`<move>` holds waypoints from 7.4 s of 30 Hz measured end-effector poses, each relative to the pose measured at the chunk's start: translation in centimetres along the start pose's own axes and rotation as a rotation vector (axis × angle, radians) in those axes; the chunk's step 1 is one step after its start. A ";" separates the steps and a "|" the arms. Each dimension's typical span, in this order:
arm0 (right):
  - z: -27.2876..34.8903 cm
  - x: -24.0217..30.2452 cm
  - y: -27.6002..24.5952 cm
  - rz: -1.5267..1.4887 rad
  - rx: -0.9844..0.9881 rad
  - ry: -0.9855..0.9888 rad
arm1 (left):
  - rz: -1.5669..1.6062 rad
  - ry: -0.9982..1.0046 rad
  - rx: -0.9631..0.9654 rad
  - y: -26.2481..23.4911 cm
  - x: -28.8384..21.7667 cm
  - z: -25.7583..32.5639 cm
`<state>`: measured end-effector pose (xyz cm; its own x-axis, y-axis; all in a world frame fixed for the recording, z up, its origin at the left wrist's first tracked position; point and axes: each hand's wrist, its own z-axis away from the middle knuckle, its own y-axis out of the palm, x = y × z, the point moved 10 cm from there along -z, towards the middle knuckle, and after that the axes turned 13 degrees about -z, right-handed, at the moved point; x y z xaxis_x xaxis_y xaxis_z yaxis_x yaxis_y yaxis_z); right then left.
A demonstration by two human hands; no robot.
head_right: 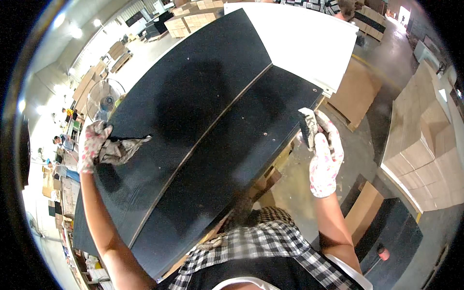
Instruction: The person wipes a large black wood panel with a cloth and a handheld scraper, clearing the surface and edges.
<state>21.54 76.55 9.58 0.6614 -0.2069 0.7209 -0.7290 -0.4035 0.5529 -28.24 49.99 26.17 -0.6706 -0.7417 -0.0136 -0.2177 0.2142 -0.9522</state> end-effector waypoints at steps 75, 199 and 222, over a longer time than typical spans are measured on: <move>-28.8 -17.7 -13.5 0.524 0.665 0.475 | 0.222 1.018 0.285 20.6 -42.5 12.6; 33.8 -26.8 51.3 0.355 1.564 -0.066 | 0.039 -1.056 -0.497 6.1 30.9 63.6; 59.9 -17.5 60.4 0.113 2.201 -0.472 | 0.535 -0.219 -0.016 8.6 20.3 46.6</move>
<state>-23.49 2.38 5.32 0.8688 -0.2886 0.4023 0.2924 -0.3567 -0.8873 -10.71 7.15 3.55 -0.5285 -0.6415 -0.5561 0.0995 0.6037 -0.7910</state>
